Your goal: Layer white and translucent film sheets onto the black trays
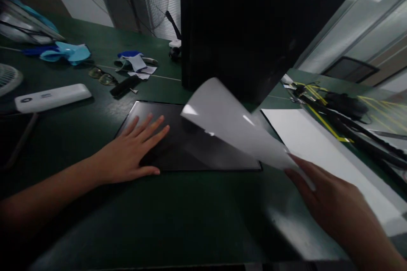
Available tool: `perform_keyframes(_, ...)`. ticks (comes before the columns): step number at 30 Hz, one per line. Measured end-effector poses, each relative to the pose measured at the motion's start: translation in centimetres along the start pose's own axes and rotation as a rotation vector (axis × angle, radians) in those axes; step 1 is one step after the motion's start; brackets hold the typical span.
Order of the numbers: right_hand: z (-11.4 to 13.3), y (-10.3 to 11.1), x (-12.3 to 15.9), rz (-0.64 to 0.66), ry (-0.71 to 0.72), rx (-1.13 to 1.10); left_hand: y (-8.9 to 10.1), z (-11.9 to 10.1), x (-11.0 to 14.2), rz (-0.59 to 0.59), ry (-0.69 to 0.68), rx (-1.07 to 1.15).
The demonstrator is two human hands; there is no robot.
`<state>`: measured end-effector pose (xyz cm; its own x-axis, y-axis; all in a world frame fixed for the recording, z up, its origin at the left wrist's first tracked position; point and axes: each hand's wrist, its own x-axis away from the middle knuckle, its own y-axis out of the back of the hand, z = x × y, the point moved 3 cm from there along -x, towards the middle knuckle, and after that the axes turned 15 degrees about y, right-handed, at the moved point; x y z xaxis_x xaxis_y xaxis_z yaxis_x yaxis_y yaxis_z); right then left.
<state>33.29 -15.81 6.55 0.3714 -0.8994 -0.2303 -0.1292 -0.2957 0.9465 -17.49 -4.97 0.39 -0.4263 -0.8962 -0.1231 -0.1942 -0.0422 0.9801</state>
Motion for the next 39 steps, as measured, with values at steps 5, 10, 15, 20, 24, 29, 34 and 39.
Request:
perform_keyframes(5, 10.0, -1.2, -8.4, 0.035, 0.430, -0.103, 4.9, 2.5, 0.1, -0.356, 0.105, 0.149)
perform_keyframes(10, 14.7, -4.4, -12.7, 0.148, 0.593, -0.112, 3.9, 6.0, -0.6, -0.083, 0.211, 0.014)
perform_keyframes(15, 16.6, -5.8, -13.3, 0.123, 0.571, -0.118, 0.2, 8.9, -1.3, 0.203, 0.320, -0.070)
perform_keyframes(20, 14.7, -6.4, -12.9, 0.050, 0.571, -0.200, -0.7, 9.1, -1.5, 0.171, 0.313, 0.007)
perform_keyframes(24, 8.4, -6.4, -13.7, 0.019, 0.316, -0.197, -0.1, 8.0, -1.6, 0.141, 0.301, 0.027)
perform_keyframes(29, -3.8, -8.4, -12.9, 0.003, -0.244, -0.077, 0.1, 7.6, -1.7, 0.074, 0.364, 0.064)
perform_keyframes(34, -11.0, -13.5, -10.1, 0.197, -0.649, -0.096, -1.2, 8.7, -1.8, 0.078, 0.447, 0.038)
perform_keyframes(39, -9.9, -13.1, -10.2, 0.331, -0.568, -0.091, -1.4, 8.7, -2.1, 0.124, 0.427, 0.020)
